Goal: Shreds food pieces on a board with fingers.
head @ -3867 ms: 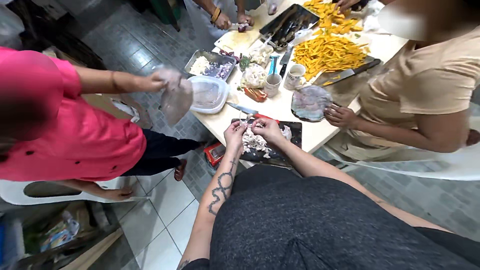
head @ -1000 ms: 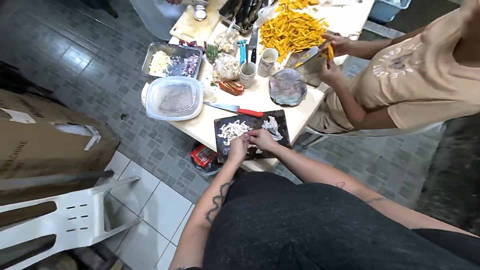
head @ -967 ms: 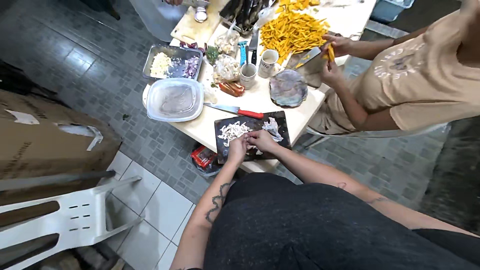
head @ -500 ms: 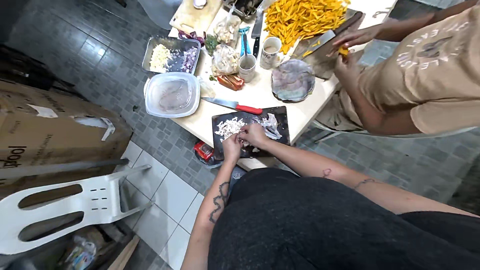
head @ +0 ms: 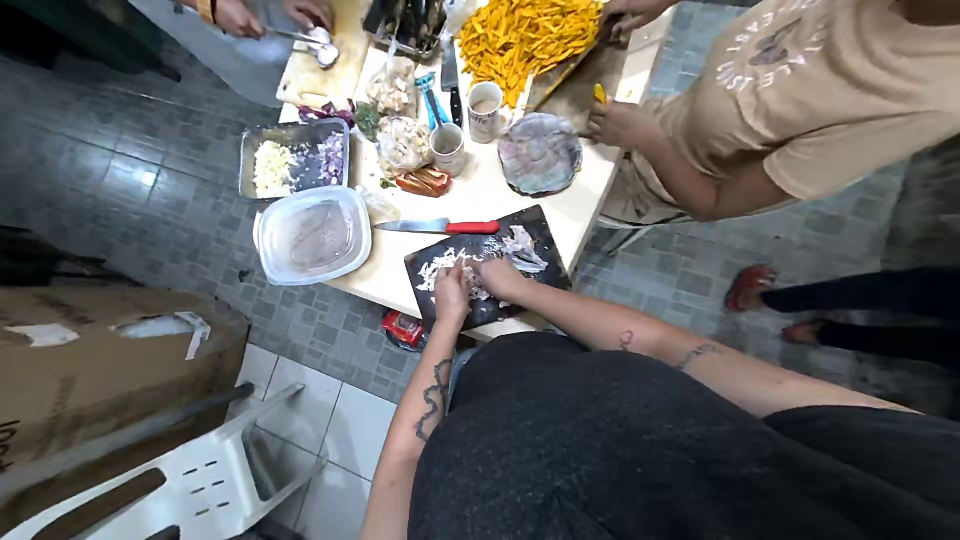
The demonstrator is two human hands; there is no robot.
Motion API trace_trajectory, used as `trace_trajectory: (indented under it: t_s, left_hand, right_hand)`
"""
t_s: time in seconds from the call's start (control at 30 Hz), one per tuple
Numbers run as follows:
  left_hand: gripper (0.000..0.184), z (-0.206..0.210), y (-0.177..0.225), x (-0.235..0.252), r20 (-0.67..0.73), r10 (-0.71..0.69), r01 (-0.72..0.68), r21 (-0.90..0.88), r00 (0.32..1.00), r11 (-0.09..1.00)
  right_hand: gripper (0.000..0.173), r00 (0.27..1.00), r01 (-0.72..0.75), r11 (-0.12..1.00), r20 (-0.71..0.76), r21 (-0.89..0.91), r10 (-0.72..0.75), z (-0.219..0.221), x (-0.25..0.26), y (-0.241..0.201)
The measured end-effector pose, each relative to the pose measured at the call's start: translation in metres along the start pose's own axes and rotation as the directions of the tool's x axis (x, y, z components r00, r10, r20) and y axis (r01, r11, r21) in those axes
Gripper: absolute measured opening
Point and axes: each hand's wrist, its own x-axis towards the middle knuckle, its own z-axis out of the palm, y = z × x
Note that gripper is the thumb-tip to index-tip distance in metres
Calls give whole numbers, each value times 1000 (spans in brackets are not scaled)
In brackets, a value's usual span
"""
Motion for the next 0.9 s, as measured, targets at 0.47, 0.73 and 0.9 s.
trace_trajectory:
  t_s: [0.47,0.73,0.9]
  left_hand:
    - [38,14,19,16,245,184,-217,116,952,969]
    - [82,-8,24,8,131,65,6,-480,989,877]
    - [23,-29,24,-2,103,142,-29,-704,984,710]
  right_hand:
    - [42,847,-424,829,-164,365,505,-8,-9,87]
    - [25,890,69,931,-444,359,105,-19,-51,49]
    - [19,815,286,942,-562,174,-144,-31,-65,19]
